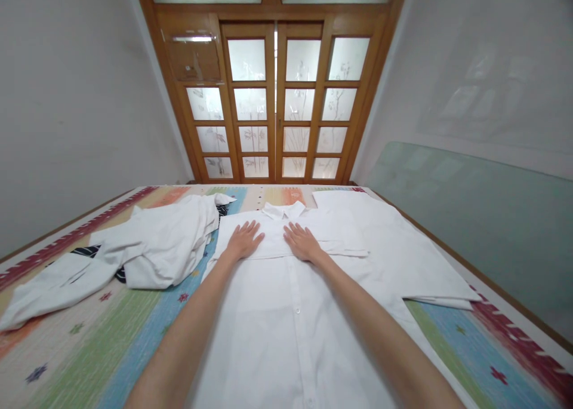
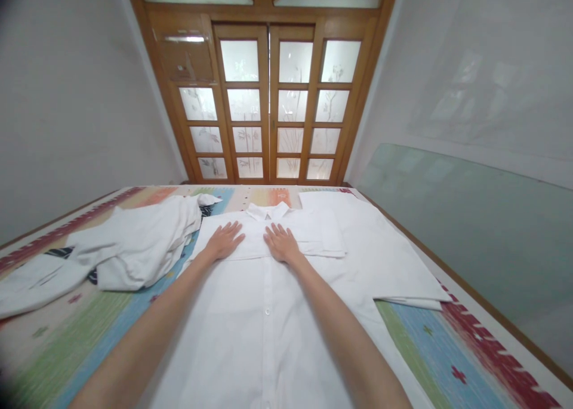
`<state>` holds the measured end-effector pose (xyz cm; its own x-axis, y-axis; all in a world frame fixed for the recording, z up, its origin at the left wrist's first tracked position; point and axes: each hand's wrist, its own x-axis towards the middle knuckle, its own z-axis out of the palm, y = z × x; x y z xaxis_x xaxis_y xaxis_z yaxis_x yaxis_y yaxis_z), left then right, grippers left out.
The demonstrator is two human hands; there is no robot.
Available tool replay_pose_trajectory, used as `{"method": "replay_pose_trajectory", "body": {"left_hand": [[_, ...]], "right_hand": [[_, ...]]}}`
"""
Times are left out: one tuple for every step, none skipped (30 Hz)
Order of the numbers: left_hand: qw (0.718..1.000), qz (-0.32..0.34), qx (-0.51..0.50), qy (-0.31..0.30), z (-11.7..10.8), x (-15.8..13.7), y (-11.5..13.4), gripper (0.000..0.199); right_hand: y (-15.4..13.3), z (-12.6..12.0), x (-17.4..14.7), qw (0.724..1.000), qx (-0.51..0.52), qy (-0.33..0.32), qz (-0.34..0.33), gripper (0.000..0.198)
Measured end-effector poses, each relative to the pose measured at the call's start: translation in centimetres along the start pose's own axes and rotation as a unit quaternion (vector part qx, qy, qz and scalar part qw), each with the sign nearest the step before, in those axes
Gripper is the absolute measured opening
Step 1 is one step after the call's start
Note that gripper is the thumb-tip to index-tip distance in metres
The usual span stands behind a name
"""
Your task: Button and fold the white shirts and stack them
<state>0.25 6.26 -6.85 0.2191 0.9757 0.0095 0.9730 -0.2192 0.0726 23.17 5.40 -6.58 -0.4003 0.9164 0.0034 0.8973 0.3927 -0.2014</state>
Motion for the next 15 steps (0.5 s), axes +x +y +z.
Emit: {"method": "replay_pose_trajectory", "body": {"left_hand": [[1.000, -0.008, 0.000, 0.001, 0.0, 0.0, -0.2, 0.068], [1.000, -0.014, 0.000, 0.002, 0.0, 0.0, -0.4, 0.068], [1.000, -0.020, 0.001, 0.004, 0.0, 0.0, -0.6, 0.068], [1.000, -0.023, 0.003, 0.005, 0.0, 0.0, -0.7, 0.068], [1.000, -0.025, 0.004, 0.006, -0.1, 0.0, -0.7, 0.068], [1.000, -0.027, 0.004, 0.004, -0.1, 0.0, -0.7, 0.068], [1.000, -0.028, 0.004, 0.003, -0.1, 0.0, -0.7, 0.068], [1.000, -0.028, 0.004, 0.002, -0.1, 0.0, -0.7, 0.068], [1.000, -0.028, 0.003, 0.002, -0.1, 0.0, -0.7, 0.068], [1.000, -0.028, 0.003, 0.002, -0.1, 0.0, -0.7, 0.068], [1.000, -0.026, 0.003, 0.001, -0.1, 0.0, -0.7, 0.069], [1.000, -0.025, 0.003, 0.000, -0.1, -0.1, -0.8, 0.069], [1.000, -0.023, 0.003, -0.001, -0.1, -0.1, -0.9, 0.070], [1.000, -0.022, 0.004, -0.001, -0.2, -0.1, -0.9, 0.070], [1.000, -0.021, 0.006, 0.000, -0.2, -0.2, -1.0, 0.071]], "right_hand": [[0.8, -0.1, -0.1, 1.000, -0.011, -0.002, 0.023, 0.061], [1.6, -0.2, -0.1, 0.999, -0.023, -0.005, 0.047, 0.061], [2.5, -0.3, -0.3, 0.997, -0.035, -0.007, 0.071, 0.060], [3.5, -0.5, -0.4, 0.995, -0.047, -0.010, 0.091, 0.060], [4.4, -0.6, -0.6, 0.992, -0.057, -0.012, 0.107, 0.061], [5.3, -0.8, -0.8, 0.990, -0.066, -0.013, 0.121, 0.061], [6.1, -0.9, -1.1, 0.988, -0.074, -0.013, 0.132, 0.061], [6.9, -1.1, -1.3, 0.986, -0.081, -0.013, 0.142, 0.062], [7.5, -1.2, -1.6, 0.985, -0.086, -0.011, 0.150, 0.062], [8.1, -1.3, -1.8, 0.983, -0.091, -0.008, 0.157, 0.062], [8.6, -1.5, -2.0, 0.982, -0.096, -0.005, 0.161, 0.062], [9.0, -1.6, -2.2, 0.982, -0.100, -0.003, 0.162, 0.061], [9.3, -1.6, -2.3, 0.982, -0.103, -0.002, 0.160, 0.061], [9.7, -1.7, -2.5, 0.983, -0.104, -0.002, 0.155, 0.061], [10.0, -1.8, -2.6, 0.984, -0.103, -0.003, 0.146, 0.060]]}}
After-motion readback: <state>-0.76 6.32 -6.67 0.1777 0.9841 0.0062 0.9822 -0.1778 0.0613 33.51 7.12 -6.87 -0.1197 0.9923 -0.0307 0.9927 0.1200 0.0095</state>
